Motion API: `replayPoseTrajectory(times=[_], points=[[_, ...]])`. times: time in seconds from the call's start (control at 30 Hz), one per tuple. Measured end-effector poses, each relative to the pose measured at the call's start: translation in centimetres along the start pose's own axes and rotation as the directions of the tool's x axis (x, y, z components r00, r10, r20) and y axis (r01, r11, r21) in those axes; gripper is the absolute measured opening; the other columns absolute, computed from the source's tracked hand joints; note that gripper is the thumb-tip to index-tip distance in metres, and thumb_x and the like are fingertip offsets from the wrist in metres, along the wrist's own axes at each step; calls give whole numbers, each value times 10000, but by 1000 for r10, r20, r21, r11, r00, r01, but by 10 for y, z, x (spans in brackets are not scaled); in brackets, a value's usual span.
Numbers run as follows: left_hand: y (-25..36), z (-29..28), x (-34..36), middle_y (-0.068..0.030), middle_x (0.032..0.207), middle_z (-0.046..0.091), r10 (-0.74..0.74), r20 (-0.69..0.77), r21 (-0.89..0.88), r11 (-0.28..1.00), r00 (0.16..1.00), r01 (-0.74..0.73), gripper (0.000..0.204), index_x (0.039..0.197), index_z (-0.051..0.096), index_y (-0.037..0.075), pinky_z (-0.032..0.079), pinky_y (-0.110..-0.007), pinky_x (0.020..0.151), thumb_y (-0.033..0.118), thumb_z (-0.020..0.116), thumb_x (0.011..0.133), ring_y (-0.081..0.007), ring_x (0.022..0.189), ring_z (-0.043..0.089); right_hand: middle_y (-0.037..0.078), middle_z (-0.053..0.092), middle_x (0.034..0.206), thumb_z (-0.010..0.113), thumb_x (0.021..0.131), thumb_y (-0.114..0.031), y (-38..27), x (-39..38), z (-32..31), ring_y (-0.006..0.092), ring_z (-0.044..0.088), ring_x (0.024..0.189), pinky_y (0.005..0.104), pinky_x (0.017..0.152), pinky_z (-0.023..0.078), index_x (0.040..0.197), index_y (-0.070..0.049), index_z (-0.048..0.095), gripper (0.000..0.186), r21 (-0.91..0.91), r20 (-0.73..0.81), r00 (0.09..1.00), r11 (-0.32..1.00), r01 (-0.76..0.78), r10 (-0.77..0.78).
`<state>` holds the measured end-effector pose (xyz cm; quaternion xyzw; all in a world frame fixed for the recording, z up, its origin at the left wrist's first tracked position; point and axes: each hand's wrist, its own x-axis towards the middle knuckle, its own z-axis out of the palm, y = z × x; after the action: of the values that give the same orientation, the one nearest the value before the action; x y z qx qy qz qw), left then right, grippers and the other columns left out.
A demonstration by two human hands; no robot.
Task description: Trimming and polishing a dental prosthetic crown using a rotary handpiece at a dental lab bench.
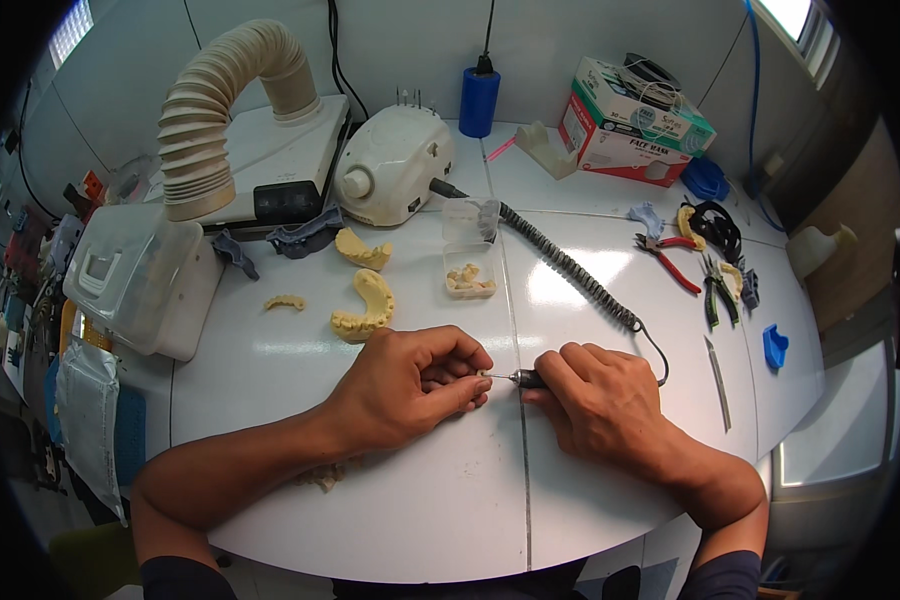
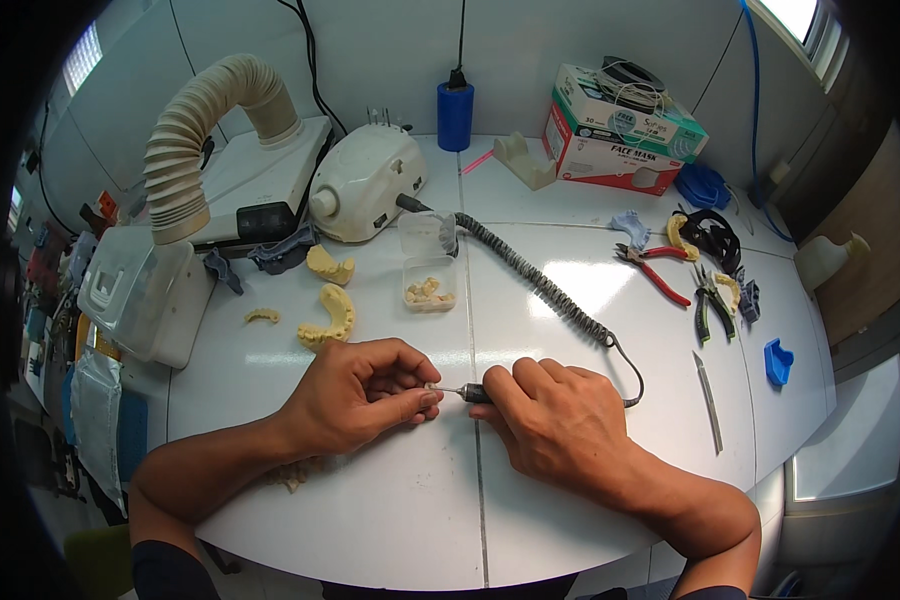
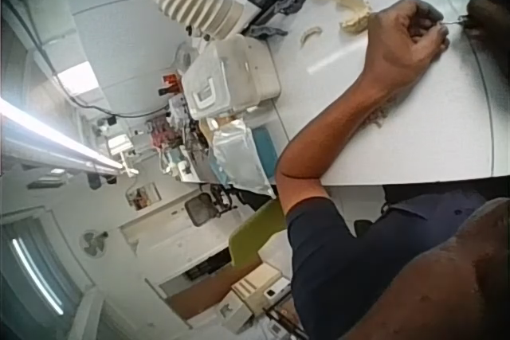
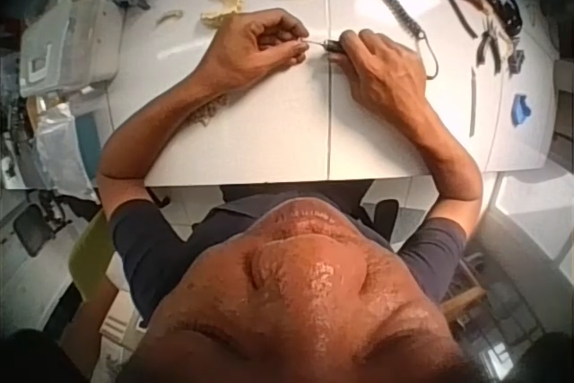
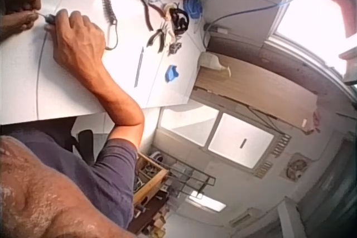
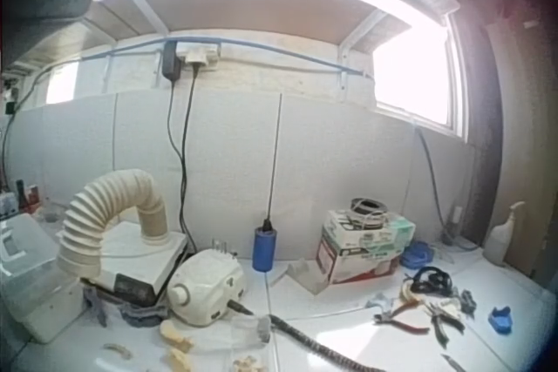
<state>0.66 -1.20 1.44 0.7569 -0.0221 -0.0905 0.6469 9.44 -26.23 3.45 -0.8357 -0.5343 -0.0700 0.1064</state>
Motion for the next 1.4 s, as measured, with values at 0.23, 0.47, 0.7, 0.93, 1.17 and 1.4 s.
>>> replayPoseTrajectory(times=[0.23,0.47,0.7,0.93,1.17,1.4], points=[[2,0,0,-123,1045,800,2,-1,24,1000,1000,-2,178,1194,691,-75,650,-236,841,32,712,1053,-129,964,794,66,630,752,760,1022,-326,1,-1,1,234,676,627,365,544,497,935,-84,651,279,-4,8,1000,1000,2,-2],[1,0,0,-123,1043,804,16,-2,19,1000,1000,-15,179,1192,696,-72,649,-234,836,35,716,1051,-127,961,795,66,619,742,757,1023,-319,2,-1,3,240,675,629,371,544,499,923,-82,642,281,5,-28,1000,1000,-11,11],[2,0,0,-123,1046,803,13,1,58,998,1000,-13,185,1194,694,-77,648,-234,840,32,719,1047,-128,964,795,68,622,744,756,1023,-313,1,0,2,245,681,639,372,548,504,922,-83,641,276,-3,-16,1000,1000,-14,14],[2,0,0,-127,1040,802,8,-3,51,999,1000,-8,181,1191,692,-80,650,-238,843,29,716,1048,-132,960,796,73,629,757,761,1018,-307,0,0,2,252,688,651,376,556,511,936,-84,650,262,12,-16,1000,1000,-9,9],[1,0,0,-126,1028,802,26,-5,51,998,1000,-25,175,1184,694,-78,656,-244,838,27,717,1047,-135,950,798,76,631,757,766,1013,-306,0,0,1,257,689,651,383,558,513,932,-85,649,262,17,-7,1000,1000,-23,23],[3,0,0,-125,1031,802,19,5,65,998,1000,-19,174,1185,694,-76,657,-247,848,27,715,1047,-138,958,798,72,632,750,766,1014,-311,1,0,2,254,694,653,383,553,513,940,-84,659,262,18,-3,1000,1000,-21,21]])
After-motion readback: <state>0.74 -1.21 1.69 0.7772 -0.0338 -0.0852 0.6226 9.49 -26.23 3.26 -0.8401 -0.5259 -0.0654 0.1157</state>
